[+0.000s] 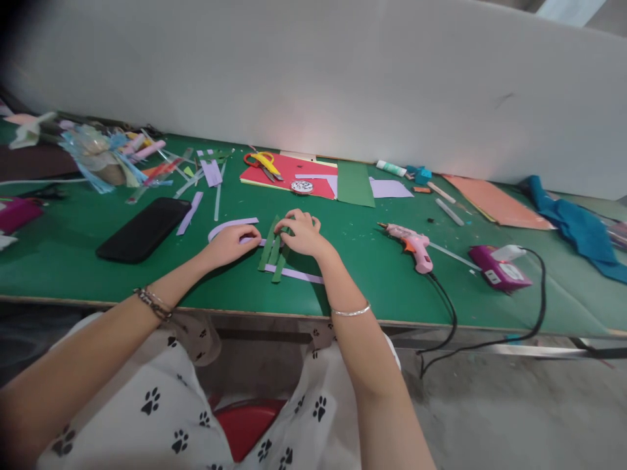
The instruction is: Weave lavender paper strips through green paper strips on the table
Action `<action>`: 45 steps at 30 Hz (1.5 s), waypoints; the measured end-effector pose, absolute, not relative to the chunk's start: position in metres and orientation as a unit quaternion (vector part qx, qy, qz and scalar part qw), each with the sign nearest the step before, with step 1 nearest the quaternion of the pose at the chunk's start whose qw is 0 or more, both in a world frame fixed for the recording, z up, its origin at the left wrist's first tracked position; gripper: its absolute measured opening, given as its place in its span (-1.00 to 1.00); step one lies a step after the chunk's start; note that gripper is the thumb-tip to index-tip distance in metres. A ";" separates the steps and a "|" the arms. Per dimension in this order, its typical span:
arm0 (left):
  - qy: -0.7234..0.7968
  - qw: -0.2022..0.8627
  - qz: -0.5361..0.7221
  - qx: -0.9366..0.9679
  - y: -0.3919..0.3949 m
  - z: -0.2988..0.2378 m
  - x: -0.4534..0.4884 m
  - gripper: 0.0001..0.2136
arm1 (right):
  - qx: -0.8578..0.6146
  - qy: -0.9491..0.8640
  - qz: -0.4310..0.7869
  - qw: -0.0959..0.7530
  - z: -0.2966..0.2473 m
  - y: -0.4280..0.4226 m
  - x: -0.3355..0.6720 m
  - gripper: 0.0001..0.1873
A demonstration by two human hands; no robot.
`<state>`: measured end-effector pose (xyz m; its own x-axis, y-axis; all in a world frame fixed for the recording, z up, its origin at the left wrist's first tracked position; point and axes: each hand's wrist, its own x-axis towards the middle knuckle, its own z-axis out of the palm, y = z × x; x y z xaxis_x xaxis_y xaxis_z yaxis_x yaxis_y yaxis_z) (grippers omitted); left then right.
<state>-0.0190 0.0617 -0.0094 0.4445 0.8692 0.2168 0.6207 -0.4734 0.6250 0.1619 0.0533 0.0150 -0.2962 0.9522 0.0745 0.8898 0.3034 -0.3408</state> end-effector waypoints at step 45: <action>0.447 0.282 0.248 0.812 0.069 -0.004 -0.021 -0.81 | -0.608 -0.772 0.099 0.158 0.002 0.066 0.177 -0.65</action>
